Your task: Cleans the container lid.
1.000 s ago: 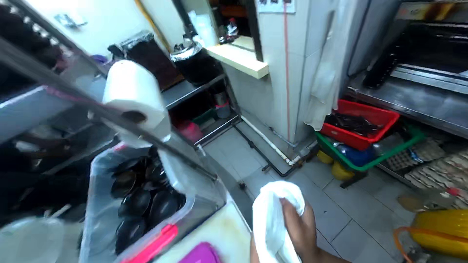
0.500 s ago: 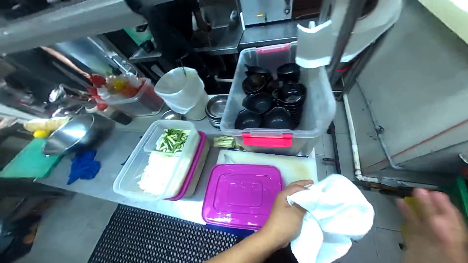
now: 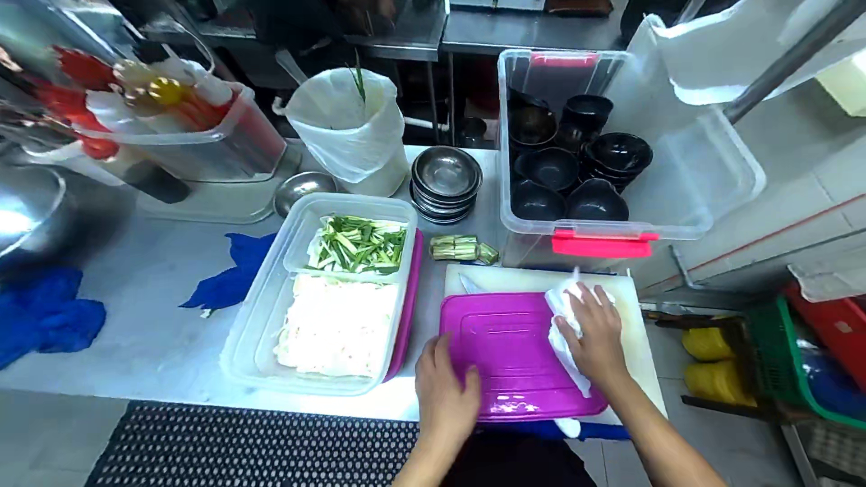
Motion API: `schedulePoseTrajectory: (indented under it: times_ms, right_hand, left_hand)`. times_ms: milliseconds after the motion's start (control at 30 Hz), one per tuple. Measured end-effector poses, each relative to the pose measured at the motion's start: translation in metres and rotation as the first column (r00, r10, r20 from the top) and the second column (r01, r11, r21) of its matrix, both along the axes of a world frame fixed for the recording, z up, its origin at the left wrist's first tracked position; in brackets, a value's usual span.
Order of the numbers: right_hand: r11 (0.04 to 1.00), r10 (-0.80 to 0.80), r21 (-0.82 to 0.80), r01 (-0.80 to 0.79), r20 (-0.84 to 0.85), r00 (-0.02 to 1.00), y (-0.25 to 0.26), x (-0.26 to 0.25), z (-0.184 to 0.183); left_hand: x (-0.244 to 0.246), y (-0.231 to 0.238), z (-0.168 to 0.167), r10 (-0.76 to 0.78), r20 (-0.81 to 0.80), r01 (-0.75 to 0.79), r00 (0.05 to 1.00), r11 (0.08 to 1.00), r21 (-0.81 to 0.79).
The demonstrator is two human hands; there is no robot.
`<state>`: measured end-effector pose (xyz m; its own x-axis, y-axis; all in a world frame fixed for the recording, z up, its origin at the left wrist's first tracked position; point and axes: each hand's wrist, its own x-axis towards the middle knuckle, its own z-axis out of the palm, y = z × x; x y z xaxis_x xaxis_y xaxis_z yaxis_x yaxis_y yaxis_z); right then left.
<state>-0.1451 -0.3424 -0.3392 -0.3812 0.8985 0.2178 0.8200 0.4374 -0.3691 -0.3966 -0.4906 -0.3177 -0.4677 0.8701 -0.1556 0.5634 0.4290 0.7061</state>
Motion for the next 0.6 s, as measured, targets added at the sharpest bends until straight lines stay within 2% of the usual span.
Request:
schedulePoseTrajectory:
  times_ms: [67, 133, 300, 467, 600]
  right_hand:
    - [0.983, 0.067, -0.18, -0.034, 0.178, 0.982, 0.001, -0.011, -0.019]
    - [0.968, 0.104, -0.246, -0.039, 0.257, 0.961, -0.002, -0.02, -0.027]
    - [0.977, 0.09, -0.212, -0.032, 0.271, 0.958, -0.01, -0.03, -0.029]
    - [0.972, 0.147, -0.218, -0.084, 0.291, 0.946, -0.019, -0.038, -0.027]
    - [0.946, 0.205, -0.304, -0.112, 0.295, 0.933, -0.021, -0.05, -0.02]
  left_hand:
    - [-0.008, -0.005, -0.025, 0.056, 0.033, -0.054, 0.998, 0.996, -0.066]
    - [-0.01, -0.004, -0.042, 0.102, 0.145, -0.094, 0.984, 0.994, -0.063]
    - [-0.015, 0.009, -0.055, 0.249, 0.221, -0.24, 0.943, 0.968, -0.069]
    - [-0.018, 0.01, -0.06, 0.256, 0.242, -0.244, 0.936, 0.967, -0.076]
    - [-0.017, 0.01, -0.064, 0.252, 0.212, -0.245, 0.944, 0.968, -0.059]
